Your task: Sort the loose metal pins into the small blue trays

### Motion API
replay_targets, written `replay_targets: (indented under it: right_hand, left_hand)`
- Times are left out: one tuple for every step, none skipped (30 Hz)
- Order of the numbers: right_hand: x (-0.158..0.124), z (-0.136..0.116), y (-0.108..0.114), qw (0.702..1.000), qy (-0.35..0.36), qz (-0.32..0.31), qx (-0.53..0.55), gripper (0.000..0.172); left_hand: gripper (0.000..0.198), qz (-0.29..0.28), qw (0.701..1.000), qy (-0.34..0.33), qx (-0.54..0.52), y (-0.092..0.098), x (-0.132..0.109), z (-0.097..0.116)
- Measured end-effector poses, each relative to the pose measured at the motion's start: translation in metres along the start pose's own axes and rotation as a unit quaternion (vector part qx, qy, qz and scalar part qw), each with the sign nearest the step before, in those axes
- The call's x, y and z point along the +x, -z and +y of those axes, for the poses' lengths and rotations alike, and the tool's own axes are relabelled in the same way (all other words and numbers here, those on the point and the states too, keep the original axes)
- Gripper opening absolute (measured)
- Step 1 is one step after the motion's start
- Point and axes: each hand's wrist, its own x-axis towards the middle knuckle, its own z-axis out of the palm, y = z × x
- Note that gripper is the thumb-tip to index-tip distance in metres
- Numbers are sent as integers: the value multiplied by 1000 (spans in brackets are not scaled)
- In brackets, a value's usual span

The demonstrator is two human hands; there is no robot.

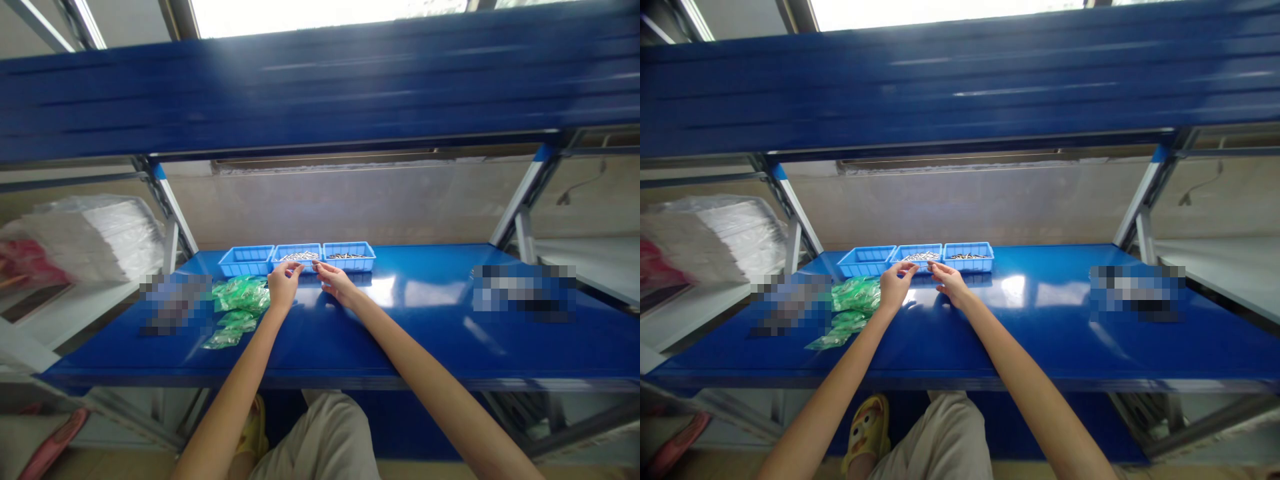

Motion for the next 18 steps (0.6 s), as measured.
replay_targets:
  right_hand:
    - [-1, 0, -1, 1000, 3, -1, -16, 34]
    - [-2, 0, -2, 999, 5, 0, -31, 34]
    - [-4, 0, -3, 999, 6, 0, -47, 35]
    - [-5, 0, -4, 998, 8, -3, -63, 36]
    - [-7, 0, -5, 997, 13, -10, -81, 36]
    - [-9, 0, -6, 995, 22, -21, -100, 36]
    - [-10, 0, -7, 991, 33, -36, -121, 36]
    - [-12, 0, -7, 988, 45, -53, -140, 35]
    - [-12, 1, -8, 984, 56, -68, -157, 33]
    - [-13, 1, -8, 980, 64, -79, -169, 32]
    - [-13, 1, -8, 978, 68, -84, -176, 31]
    - [-13, 1, -8, 978, 71, -81, -178, 31]
    - [-13, 1, -8, 979, 72, -72, -175, 31]
    - [-13, 0, -8, 982, 72, -57, -168, 32]
    - [-12, -1, -7, 984, 71, -40, -156, 32]
    - [-11, -2, -7, 987, 67, -22, -141, 33]
    - [-10, -3, -7, 990, 62, -5, -124, 34]
    - [-10, -4, -7, 993, 56, 9, -107, 35]
  left_hand:
    - [20, 9, 1000, 7, -9, 1, 0, 0]
    - [21, 18, 1000, 13, -17, 1, 1, 1]
    - [22, 26, 999, 18, -24, 2, 1, 2]
    - [23, 32, 999, 20, -30, 2, 1, 2]
    - [25, 37, 998, 22, -36, 3, 1, 2]
    - [26, 42, 998, 21, -39, 4, 1, 3]
    - [27, 43, 998, 17, -41, 4, 1, 3]
    - [27, 43, 998, 10, -40, 4, 1, 3]
    - [27, 42, 998, 3, -37, 4, 1, 3]
    - [27, 40, 999, -4, -34, 4, 0, 3]
    - [27, 38, 999, -8, -32, 4, 0, 3]
    - [27, 38, 999, -9, -32, 4, 0, 3]
    - [27, 40, 999, -6, -32, 4, 0, 3]
    - [27, 44, 998, -1, -33, 5, 0, 4]
    - [28, 47, 998, 4, -35, 5, 0, 4]
    - [28, 49, 998, 9, -38, 5, 0, 4]
    - [28, 49, 998, 14, -41, 4, 0, 5]
    - [28, 47, 998, 16, -44, 4, 1, 5]
